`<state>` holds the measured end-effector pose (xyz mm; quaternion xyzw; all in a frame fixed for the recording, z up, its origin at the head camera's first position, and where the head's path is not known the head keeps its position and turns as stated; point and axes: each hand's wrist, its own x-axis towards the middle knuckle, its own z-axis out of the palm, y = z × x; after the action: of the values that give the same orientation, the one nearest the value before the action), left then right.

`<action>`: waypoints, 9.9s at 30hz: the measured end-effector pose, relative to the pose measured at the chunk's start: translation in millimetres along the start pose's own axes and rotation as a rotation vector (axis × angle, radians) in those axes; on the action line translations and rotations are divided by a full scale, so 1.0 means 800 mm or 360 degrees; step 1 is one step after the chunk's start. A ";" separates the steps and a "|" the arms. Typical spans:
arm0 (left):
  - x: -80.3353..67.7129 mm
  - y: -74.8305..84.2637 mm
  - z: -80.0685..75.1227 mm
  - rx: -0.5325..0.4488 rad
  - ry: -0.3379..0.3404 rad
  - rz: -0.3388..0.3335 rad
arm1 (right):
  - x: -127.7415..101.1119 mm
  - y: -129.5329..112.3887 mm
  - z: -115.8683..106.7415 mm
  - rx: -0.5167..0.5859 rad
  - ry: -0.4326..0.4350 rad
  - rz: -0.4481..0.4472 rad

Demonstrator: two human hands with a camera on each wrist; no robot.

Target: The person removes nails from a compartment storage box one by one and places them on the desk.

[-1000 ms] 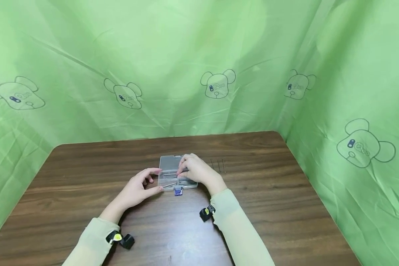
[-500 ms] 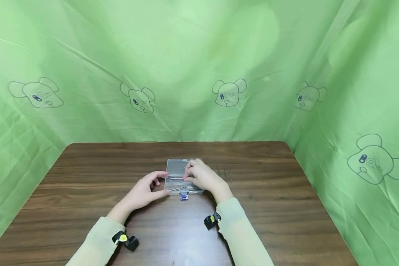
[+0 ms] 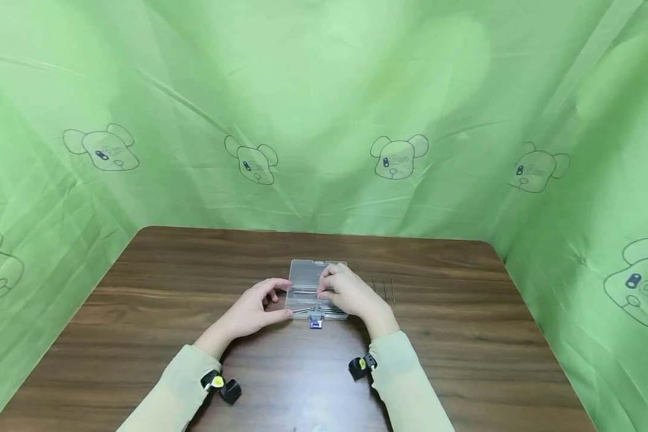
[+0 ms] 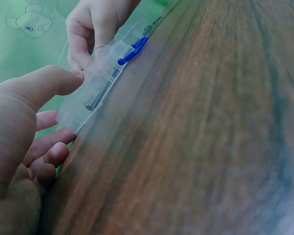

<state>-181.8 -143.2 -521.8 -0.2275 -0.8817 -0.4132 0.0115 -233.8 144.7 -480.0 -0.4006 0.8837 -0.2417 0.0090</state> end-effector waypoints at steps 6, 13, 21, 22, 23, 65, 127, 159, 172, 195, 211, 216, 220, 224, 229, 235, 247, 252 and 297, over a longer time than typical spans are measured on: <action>0.001 0.008 0.000 -0.0005 0.0008 -0.0003 | -0.005 -0.001 -0.008 0.0023 -0.0012 0.0007; 0.001 0.007 -0.003 -0.0012 0.0003 -0.0023 | -0.006 -0.004 -0.019 0.0123 0.0015 0.0034; 0.003 0.010 0.000 -0.0012 -0.0008 -0.0028 | -0.017 -0.009 -0.040 0.0184 0.0164 0.0071; 0.002 0.010 0.000 -0.0007 -0.0012 -0.0026 | -0.020 -0.009 -0.044 0.0192 0.0183 0.0085; 0.002 0.010 0.000 -0.0011 -0.0011 -0.0022 | -0.024 -0.008 -0.050 0.0209 0.0201 0.0101; 0.002 0.009 -0.002 0.0012 -0.0023 -0.0034 | -0.148 0.105 -0.078 0.0210 0.0371 0.1063; 0.001 0.010 0.001 0.0018 -0.0026 -0.0053 | -0.156 0.110 -0.078 0.0166 0.0424 0.1034; 0.001 0.014 -0.002 0.0011 -0.0029 -0.0060 | -0.011 -0.014 -0.024 0.0507 0.0347 0.0270; 0.000 0.010 -0.003 0.0011 -0.0027 -0.0060 | -0.001 -0.017 0.007 0.0386 0.0256 0.0325; 0.006 0.008 -0.003 0.0039 -0.0017 -0.0035 | 0.008 -0.010 0.007 0.0148 0.0132 0.0292; 0.008 0.004 -0.005 0.0005 -0.0031 -0.0040 | 0.008 -0.008 0.003 0.0109 0.0021 0.0156; 0.008 0.003 -0.005 0.0001 -0.0034 -0.0044 | 0.007 -0.007 0.002 0.0154 0.0025 0.0145; 0.008 0.004 -0.006 0.0001 -0.0035 -0.0044 | 0.007 -0.007 0.001 0.0162 0.0027 0.0137; 0.007 0.006 -0.007 -0.0002 -0.0035 -0.0051 | 0.007 -0.007 0.000 0.0167 0.0027 0.0129; 0.004 0.010 -0.006 -0.0006 -0.0029 -0.0050 | 0.005 -0.005 0.001 0.0173 0.0019 0.0125; 0.002 0.012 -0.003 -0.0004 -0.0016 -0.0044 | 0.000 -0.001 0.002 0.0190 0.0008 0.0123; 0.002 0.013 -0.002 0.0003 -0.0003 -0.0033 | -0.003 0.003 -0.003 0.0288 0.0091 0.0118; 0.001 0.014 -0.002 0.0002 -0.0004 -0.0036 | -0.004 0.001 -0.004 0.0303 0.0099 0.0126; 0.000 0.009 0.000 0.0044 0.0022 -0.0017 | -0.129 0.066 -0.104 0.0150 0.0673 0.0775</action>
<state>-178.9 -139.6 -516.4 -0.2199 -0.8884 -0.4025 0.0184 -217.9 282.7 -448.1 -0.1175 0.9237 -0.3511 -0.0987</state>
